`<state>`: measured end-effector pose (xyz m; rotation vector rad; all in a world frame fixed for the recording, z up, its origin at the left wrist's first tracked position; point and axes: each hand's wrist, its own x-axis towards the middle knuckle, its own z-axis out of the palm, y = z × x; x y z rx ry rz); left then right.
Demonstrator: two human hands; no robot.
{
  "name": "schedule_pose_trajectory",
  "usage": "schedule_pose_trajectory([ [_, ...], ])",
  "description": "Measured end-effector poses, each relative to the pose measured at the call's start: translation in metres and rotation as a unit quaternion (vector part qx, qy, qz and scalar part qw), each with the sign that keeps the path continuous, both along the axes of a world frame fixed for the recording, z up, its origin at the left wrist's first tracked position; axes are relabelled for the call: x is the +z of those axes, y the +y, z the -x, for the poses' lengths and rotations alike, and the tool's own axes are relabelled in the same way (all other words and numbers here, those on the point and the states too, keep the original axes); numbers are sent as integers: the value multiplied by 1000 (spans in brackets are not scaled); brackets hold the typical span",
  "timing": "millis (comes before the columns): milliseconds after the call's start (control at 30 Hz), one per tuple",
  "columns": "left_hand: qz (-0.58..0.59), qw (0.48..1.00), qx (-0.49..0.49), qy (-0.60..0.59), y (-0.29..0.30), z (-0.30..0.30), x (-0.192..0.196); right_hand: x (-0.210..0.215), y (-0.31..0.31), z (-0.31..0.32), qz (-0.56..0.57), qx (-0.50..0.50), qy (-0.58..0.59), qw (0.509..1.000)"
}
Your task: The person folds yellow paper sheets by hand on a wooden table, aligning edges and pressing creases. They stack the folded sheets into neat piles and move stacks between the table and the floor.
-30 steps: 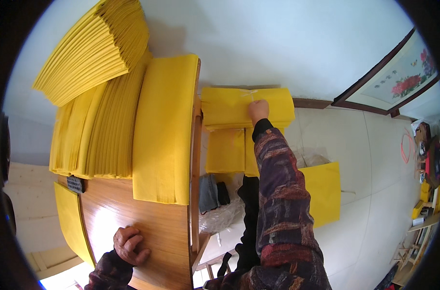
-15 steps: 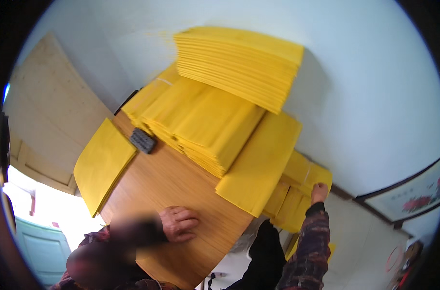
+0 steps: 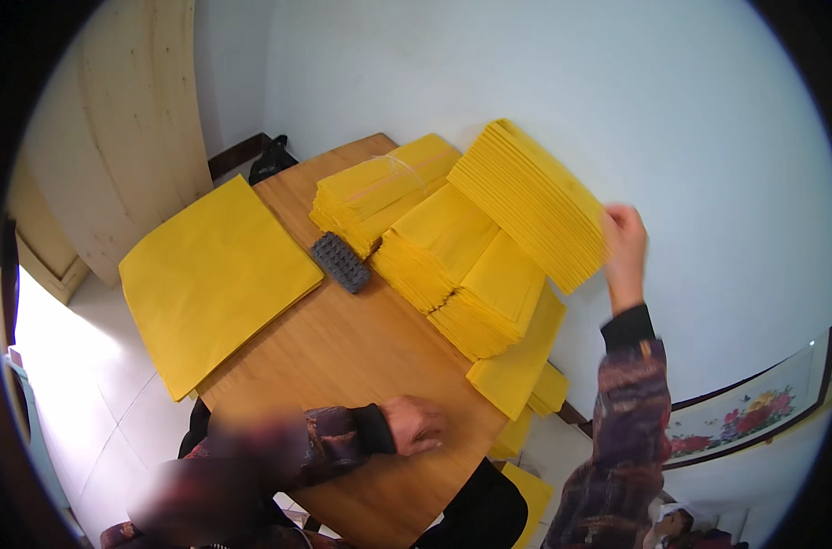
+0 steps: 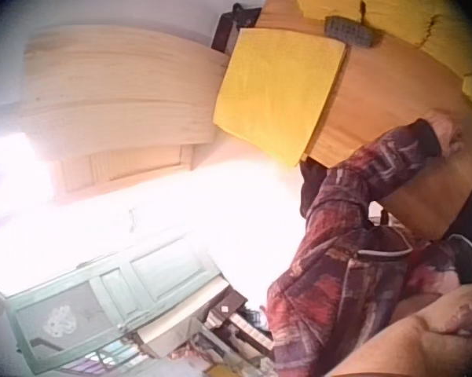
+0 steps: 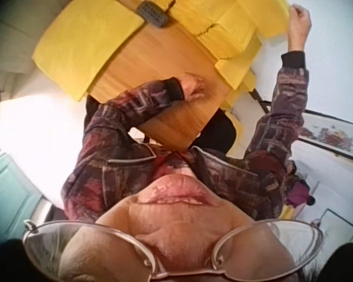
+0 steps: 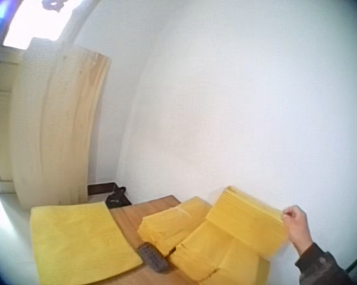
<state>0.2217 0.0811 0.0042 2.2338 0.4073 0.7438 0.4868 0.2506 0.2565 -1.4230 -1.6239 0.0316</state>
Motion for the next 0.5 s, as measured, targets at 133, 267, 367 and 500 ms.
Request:
schedule_pose_trajectory([
  [133, 83, 994, 29, -63, 3, -4, -4, -15, 80, 135, 162, 151, -151, 963],
  [267, 116, 990, 15, -74, 5, -3, -5, -78, 166, 200, 266, 131, -265, 917],
  [367, 133, 989, 10, -70, 4, -6, -7, -122, 221, 206, 320, 108, -249, 908],
  [500, 108, 987, -4, -122, 3, -16, -15, -165, 274, 194, 273, 52, -494, 824],
])
